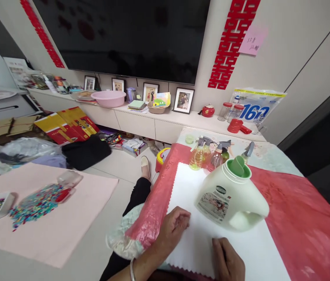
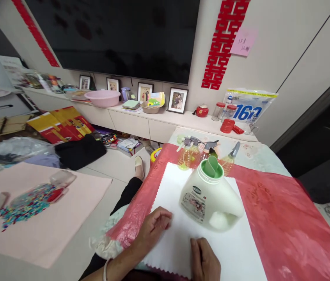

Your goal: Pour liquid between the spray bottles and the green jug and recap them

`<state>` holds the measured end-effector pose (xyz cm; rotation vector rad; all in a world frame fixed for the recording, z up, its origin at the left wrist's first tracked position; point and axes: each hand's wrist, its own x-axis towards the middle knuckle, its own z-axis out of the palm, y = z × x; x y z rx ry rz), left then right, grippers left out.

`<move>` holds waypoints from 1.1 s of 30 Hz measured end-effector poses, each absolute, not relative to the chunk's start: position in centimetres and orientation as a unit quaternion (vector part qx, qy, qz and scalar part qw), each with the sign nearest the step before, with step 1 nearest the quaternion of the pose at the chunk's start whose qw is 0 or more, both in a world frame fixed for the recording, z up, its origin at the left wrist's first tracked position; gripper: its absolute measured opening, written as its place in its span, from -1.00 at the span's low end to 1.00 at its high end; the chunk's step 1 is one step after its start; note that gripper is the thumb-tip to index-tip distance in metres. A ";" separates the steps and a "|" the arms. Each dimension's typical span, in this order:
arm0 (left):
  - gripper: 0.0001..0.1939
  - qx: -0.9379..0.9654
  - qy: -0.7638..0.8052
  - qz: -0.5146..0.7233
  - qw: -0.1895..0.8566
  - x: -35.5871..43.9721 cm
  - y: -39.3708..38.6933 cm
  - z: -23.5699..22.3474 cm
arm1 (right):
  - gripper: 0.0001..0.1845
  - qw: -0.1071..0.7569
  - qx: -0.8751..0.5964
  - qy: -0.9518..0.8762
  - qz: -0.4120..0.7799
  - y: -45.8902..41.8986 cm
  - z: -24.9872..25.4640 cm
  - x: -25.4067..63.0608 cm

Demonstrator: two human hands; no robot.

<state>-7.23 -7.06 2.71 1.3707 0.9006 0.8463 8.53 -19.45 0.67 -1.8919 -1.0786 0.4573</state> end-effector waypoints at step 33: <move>-0.37 0.595 0.420 0.278 0.627 -7.2 -7.0 4.3 | -0.22 0.503 -0.662 -0.431 0.352 -16.7 3.4 6.9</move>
